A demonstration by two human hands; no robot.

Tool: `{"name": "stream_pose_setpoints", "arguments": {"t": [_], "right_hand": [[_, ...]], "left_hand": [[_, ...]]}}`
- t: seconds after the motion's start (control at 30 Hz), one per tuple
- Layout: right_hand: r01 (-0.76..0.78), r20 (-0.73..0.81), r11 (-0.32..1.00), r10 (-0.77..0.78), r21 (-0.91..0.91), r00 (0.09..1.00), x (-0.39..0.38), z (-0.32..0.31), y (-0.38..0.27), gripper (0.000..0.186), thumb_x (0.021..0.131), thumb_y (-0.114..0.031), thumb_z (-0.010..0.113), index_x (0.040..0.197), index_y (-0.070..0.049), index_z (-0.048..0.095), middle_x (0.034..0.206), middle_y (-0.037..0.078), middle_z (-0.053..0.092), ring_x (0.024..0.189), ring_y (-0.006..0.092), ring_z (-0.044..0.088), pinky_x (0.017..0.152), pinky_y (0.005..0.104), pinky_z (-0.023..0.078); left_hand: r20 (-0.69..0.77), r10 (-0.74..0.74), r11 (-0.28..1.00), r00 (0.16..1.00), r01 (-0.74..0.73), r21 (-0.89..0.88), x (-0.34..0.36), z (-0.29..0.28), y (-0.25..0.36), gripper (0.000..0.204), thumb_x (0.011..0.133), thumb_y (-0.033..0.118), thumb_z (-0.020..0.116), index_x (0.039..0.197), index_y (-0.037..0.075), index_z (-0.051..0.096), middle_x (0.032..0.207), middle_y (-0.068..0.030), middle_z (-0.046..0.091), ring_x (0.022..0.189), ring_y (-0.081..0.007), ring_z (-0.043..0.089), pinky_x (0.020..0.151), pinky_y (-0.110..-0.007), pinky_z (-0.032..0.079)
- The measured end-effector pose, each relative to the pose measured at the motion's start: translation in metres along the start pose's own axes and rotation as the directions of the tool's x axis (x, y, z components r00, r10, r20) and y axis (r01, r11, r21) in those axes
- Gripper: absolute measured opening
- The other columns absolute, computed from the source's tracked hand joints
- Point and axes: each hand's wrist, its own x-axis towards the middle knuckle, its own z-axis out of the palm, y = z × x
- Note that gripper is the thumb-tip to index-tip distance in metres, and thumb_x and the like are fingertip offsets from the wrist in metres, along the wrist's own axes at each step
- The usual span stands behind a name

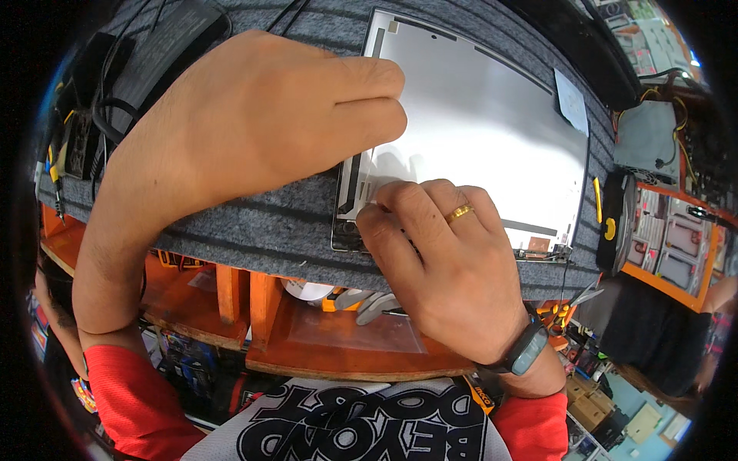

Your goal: The person applies adhesive strips to the internal frame of a laptop screen and trims them using shears.

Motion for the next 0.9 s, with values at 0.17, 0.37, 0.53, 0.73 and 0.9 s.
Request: {"name": "stream_pose_setpoints", "arguments": {"t": [0.17, 0.37, 0.53, 0.73, 0.9], "right_hand": [[0.015, 0.007, 0.999, -0.015, -0.029, 1.0, 0.0009, 0.0009, 0.0001, 0.026, 0.074, -0.006, 0.082, 0.099, -0.005, 0.073, 0.104, 0.005, 0.068, 0.09, 0.0263, 0.066, 0.076, 0.0396, 0.05], [0.066, 0.052, 0.997, -0.064, -0.041, 0.997, 0.0029, -0.0003, 0.0038, 0.025, 0.08, -0.011, 0.073, 0.105, -0.005, 0.072, 0.11, 0.005, 0.065, 0.092, 0.0233, 0.063, 0.076, 0.0378, 0.047], [-0.005, 0.069, 1.0, 0.007, -0.028, 0.998, 0.0057, -0.005, -0.0031, 0.026, 0.073, -0.003, 0.081, 0.098, -0.005, 0.072, 0.103, 0.006, 0.068, 0.091, 0.0277, 0.066, 0.078, 0.0403, 0.051], [0.035, 0.082, 0.998, -0.032, -0.045, 0.996, 0.0062, -0.0032, 0.0006, 0.024, 0.08, -0.009, 0.074, 0.103, -0.005, 0.072, 0.108, 0.005, 0.066, 0.092, 0.0243, 0.063, 0.076, 0.038, 0.047], [0.046, 0.089, 0.998, -0.042, -0.04, 0.995, 0.0043, -0.0037, 0.0029, 0.025, 0.083, -0.013, 0.07, 0.106, -0.005, 0.072, 0.112, 0.005, 0.065, 0.091, 0.0225, 0.061, 0.075, 0.037, 0.046]], "left_hand": [[-0.028, -0.003, 1.0, 1.0, 0.003, 0.001, -0.001, 0.0022, -0.0005, 0.009, 0.083, 0.013, 0.069, 0.089, 0.009, 0.065, 0.087, -0.0034, 0.059, 0.071, -0.0227, 0.069, 0.056, -0.036, 0.054], [-0.033, -0.008, 1.0, 0.999, 0.008, -0.007, -0.0005, 0.002, 0.0009, 0.007, 0.084, 0.013, 0.069, 0.087, 0.009, 0.065, 0.087, -0.0026, 0.061, 0.072, -0.0229, 0.07, 0.057, -0.036, 0.056], [0.091, 0.093, 0.993, 0.992, -0.086, -0.077, 0.0032, -0.003, -0.0075, 0.017, 0.094, 0.016, 0.067, 0.09, 0.0, 0.068, 0.086, -0.0123, 0.068, 0.073, -0.0265, 0.076, 0.061, -0.036, 0.062], [0.03, 0.116, 0.992, 0.993, -0.114, -0.052, 0.003, -0.0008, -0.0063, 0.018, 0.092, 0.015, 0.066, 0.087, -0.002, 0.067, 0.083, -0.0135, 0.067, 0.069, -0.0284, 0.076, 0.055, -0.037, 0.062], [0.036, 0.093, 0.994, 0.995, -0.091, -0.066, 0.0031, 0.0008, -0.0065, 0.012, 0.088, 0.014, 0.069, 0.086, 0.002, 0.067, 0.082, -0.011, 0.066, 0.067, -0.0283, 0.074, 0.056, -0.038, 0.06]]}}
